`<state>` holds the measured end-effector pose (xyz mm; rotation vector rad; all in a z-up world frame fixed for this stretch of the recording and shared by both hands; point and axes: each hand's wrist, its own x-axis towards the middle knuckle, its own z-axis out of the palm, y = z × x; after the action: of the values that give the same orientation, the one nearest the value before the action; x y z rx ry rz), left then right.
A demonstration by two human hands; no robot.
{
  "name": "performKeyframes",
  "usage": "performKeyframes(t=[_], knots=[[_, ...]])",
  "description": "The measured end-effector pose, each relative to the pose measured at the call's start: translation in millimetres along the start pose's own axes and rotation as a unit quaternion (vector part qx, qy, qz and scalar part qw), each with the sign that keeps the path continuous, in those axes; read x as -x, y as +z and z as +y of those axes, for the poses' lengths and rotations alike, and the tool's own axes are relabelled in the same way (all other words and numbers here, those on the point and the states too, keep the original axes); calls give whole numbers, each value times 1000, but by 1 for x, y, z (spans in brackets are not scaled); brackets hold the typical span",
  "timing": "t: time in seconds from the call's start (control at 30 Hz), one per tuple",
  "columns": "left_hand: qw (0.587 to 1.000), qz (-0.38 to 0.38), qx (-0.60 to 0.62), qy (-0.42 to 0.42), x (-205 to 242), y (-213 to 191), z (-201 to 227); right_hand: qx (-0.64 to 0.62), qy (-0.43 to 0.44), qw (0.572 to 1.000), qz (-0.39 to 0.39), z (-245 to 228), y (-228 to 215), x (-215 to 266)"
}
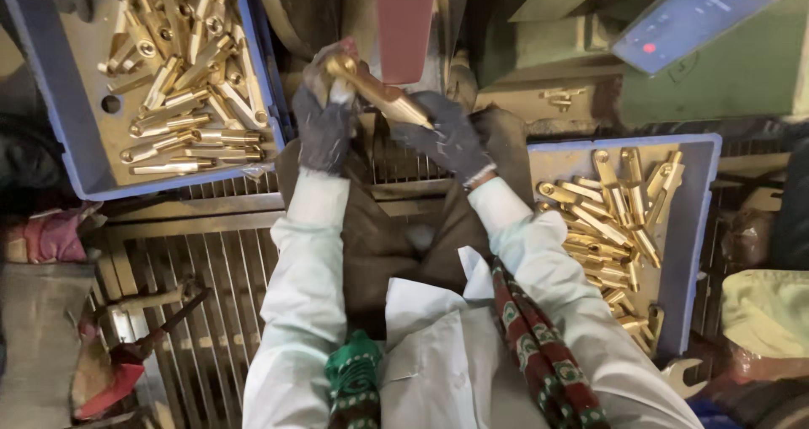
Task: The person sits on the floor and repeatedly picks up brass-colored metal parts from a blue bin, presses them against a moving belt sander to smooth the surface, and places the finished parts into a second blue bin.
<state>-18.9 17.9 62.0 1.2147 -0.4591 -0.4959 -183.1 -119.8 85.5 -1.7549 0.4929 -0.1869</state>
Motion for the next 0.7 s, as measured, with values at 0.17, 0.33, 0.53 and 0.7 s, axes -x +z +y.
performKeyframes(t=[0.17,0.33,0.53,0.7], knots=[[992,-108,62,-17,66,3,64,-173,-67,978,94,-16,-16,52],[990,-121,-69,-17,65,6,65,-271,-85,955,87,-17,-22,47],[989,-56,-29,-136,39,6,28,-243,-4,966,85,1,-42,3],[978,66,-48,-195,42,13,-37,-287,68,948,124,36,-36,-15]])
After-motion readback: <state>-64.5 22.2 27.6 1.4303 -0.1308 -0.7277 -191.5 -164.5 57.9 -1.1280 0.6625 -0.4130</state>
